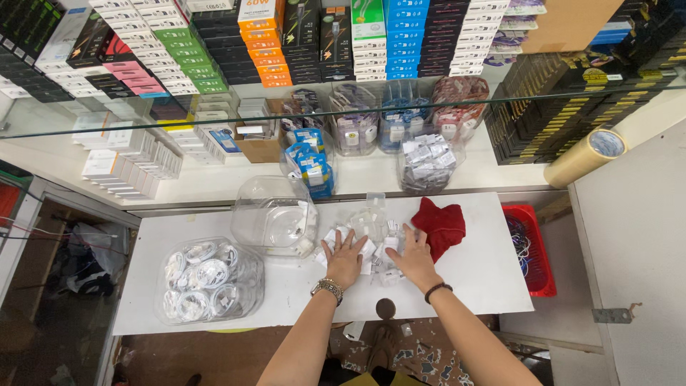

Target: The person wipes multiple small white electronic accessories with a red cloth on a white table. They handle items one at a time, wipe each with the cloth, and place them into clear plastic containers. The person also handles coiled white cables and wipes them before placing them into a separate container.

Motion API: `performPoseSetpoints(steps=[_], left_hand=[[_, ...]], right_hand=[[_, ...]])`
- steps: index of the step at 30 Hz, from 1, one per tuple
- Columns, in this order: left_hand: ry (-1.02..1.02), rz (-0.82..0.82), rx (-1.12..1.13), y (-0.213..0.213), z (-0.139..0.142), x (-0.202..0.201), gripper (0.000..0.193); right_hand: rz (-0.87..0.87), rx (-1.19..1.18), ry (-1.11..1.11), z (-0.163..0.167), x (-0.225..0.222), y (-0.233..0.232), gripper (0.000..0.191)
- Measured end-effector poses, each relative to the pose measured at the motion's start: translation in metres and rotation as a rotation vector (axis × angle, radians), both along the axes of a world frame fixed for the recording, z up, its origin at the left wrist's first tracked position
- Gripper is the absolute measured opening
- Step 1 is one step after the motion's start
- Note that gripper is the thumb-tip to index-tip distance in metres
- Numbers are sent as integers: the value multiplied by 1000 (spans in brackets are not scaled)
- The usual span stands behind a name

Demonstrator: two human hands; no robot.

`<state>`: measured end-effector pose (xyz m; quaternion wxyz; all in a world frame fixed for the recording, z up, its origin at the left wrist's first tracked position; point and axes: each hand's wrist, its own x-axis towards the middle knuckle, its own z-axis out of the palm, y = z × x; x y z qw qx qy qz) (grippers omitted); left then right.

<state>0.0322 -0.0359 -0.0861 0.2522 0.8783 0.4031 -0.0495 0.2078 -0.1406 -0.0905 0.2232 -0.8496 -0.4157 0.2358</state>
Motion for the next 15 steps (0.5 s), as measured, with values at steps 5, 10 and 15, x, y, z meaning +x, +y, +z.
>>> performPoseSetpoints(steps=[5,10,15], left_hand=[[-229,11,81,4,18,5,60],[-726,133,239,43,61,-10,41],[-507,574,825,148,77,-107,56]], right_hand=[[59,56,-155,-7,-6,-10,67],[60,19,-257,49,12,37,47],[139,326,126,121,-15,95,35]])
